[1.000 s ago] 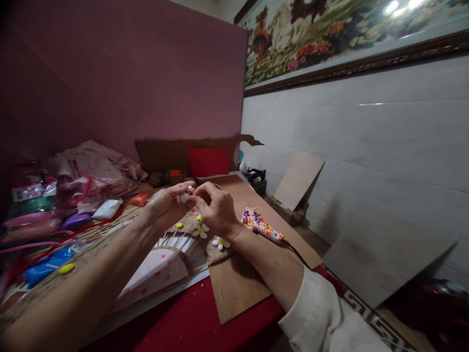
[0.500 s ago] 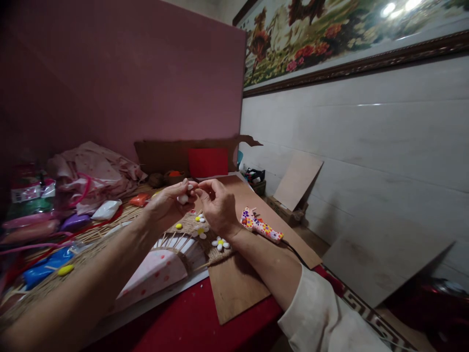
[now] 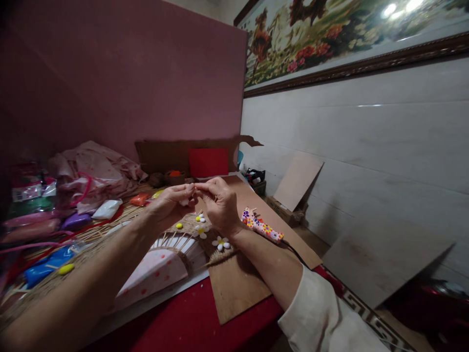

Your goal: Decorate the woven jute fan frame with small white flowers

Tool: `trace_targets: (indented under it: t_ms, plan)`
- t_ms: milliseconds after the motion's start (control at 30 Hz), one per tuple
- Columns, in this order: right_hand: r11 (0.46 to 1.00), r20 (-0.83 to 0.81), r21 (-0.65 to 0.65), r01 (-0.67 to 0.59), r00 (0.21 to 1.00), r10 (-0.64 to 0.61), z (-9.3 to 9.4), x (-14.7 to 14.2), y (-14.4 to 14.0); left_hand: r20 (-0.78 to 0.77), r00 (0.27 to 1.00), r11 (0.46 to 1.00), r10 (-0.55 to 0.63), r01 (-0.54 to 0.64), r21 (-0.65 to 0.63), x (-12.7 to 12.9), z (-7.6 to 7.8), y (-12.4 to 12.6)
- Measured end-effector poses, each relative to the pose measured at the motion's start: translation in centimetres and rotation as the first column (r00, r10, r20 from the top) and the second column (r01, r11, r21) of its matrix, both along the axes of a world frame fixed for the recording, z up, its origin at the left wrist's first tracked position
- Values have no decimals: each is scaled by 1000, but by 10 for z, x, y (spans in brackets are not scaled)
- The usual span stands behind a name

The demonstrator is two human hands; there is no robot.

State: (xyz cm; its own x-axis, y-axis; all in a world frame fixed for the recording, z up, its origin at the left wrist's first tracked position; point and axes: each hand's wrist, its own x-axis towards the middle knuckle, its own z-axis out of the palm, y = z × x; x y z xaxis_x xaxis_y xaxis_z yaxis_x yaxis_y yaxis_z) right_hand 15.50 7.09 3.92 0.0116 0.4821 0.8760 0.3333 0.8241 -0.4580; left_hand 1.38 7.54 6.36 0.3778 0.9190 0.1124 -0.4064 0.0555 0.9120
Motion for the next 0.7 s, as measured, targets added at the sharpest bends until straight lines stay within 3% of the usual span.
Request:
trace_targets:
  t_ms: [133, 233, 333, 533, 700]
  plan:
    - [965, -230, -198, -169, 965, 122, 1, 0, 1, 67, 998, 999, 8, -4, -54, -1, 3, 0]
    - [855, -429, -358, -374, 880, 206, 1, 0, 6, 92, 996, 996, -7, 15, -84, -1, 4, 1]
    - [766, -540, -421, -487, 812, 220, 1, 1, 10, 81, 997, 997, 0, 6, -80, 0, 3, 2]
    - [711, -626, -417, -567, 746, 228, 3, 3, 9, 15, 991, 990, 129, -128, -57, 0, 2, 2]
    - [698, -616, -472, -539, 768, 177, 6, 4, 6, -107, 953, 956, 282, -270, 112, 1, -2, 5]
